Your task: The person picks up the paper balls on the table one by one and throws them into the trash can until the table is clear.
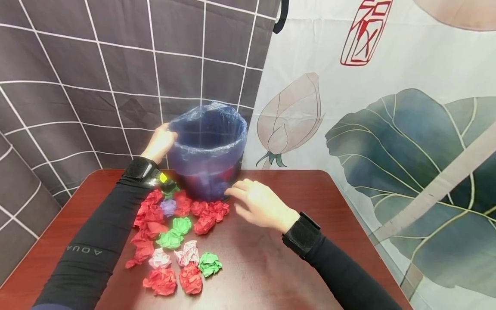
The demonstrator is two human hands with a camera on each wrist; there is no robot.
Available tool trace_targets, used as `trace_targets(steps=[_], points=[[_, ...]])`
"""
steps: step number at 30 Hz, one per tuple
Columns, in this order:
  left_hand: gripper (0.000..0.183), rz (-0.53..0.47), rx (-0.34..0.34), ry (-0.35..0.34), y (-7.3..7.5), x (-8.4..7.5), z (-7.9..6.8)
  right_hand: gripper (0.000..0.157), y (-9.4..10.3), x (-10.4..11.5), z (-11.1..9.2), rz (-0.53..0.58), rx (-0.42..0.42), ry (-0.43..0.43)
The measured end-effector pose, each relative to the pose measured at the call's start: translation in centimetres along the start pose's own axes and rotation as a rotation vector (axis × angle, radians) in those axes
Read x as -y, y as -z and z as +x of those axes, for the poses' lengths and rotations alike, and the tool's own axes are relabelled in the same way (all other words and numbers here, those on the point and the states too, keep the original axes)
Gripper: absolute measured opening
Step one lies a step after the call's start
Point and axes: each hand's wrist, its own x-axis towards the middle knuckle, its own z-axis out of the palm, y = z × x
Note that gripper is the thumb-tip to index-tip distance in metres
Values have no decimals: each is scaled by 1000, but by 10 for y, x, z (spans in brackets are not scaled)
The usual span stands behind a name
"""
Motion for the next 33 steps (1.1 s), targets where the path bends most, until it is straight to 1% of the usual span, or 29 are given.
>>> trace_targets(steps=[7, 10, 13, 20, 26, 33], points=[[61, 11, -5, -5, 1, -3, 1, 42, -20, 11, -12, 21, 133, 8], [61, 10, -3, -5, 2, -4, 2, 44, -27, 15, -15, 33, 177, 15], [61, 14, -3, -5, 2, -5, 4, 48, -35, 20, -17, 45, 218, 23], [61, 10, 4, 13, 3, -3, 4, 59, -56, 35, -23, 44, 347, 51], [62, 1, 4, 12, 1, -1, 2, 65, -71, 46, -27, 55, 400, 71], [62, -3, 2, 9, 0, -2, -1, 68, -85, 53, -31, 94, 428, 91]])
